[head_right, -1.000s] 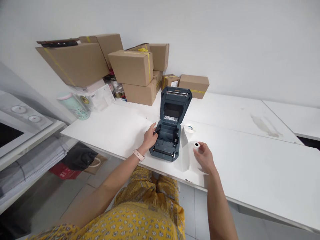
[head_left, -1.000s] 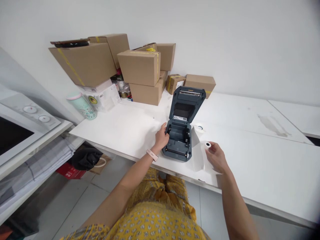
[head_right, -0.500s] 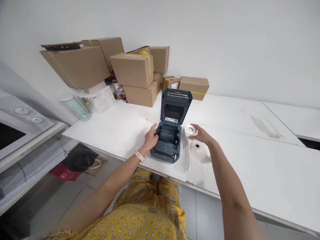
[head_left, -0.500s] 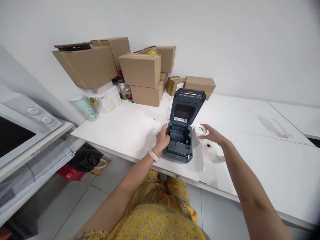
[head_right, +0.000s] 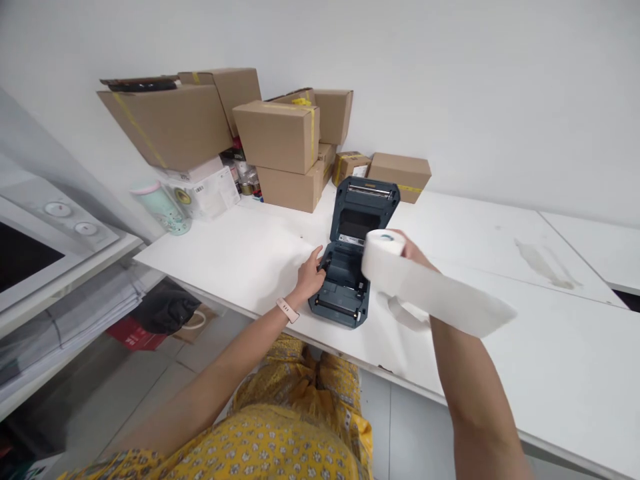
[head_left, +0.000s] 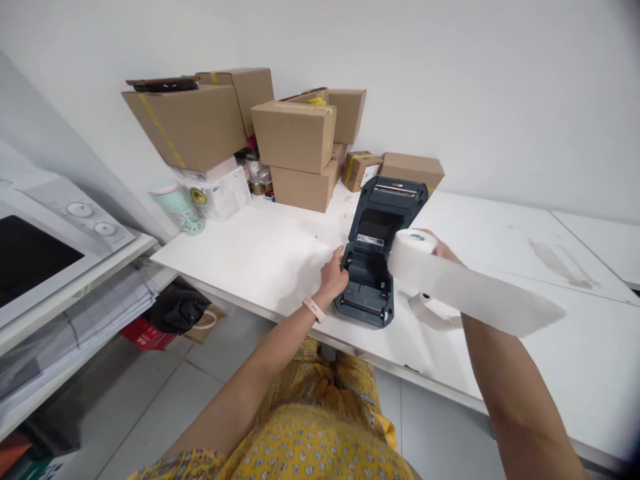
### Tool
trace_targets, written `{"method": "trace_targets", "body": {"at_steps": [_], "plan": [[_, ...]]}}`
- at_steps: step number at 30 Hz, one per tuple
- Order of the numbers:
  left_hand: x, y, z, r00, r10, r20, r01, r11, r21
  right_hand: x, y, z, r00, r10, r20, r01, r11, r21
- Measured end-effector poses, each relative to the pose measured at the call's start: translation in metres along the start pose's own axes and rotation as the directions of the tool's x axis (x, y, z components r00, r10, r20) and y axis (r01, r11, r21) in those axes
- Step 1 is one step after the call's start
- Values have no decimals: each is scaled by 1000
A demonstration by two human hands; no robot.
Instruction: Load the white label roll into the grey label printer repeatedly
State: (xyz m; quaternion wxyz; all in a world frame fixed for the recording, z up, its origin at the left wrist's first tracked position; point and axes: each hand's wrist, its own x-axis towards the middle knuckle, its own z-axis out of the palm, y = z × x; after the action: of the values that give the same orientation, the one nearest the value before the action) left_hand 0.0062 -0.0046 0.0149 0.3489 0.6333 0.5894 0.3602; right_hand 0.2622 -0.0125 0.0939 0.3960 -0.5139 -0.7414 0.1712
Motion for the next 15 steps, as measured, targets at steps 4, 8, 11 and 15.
{"method": "trace_targets", "body": {"at_steps": [4,8,11,15], "plan": [[-1,1,-2,1000,-9,14,9,1000,9,28,-34,38,885,46,464,-19,998,-64],[0,0,-1,1000,-10,4,10,1000,2,44,-35,61,819,125,560,23,968,-249],[0,-2,1,1000,-20,3,20,1000,3,50,-31,67,765,200,612,79,914,-398],[-1,-1,0,1000,-23,13,23,1000,17,55,-29,78,702,277,656,133,854,-504]]}}
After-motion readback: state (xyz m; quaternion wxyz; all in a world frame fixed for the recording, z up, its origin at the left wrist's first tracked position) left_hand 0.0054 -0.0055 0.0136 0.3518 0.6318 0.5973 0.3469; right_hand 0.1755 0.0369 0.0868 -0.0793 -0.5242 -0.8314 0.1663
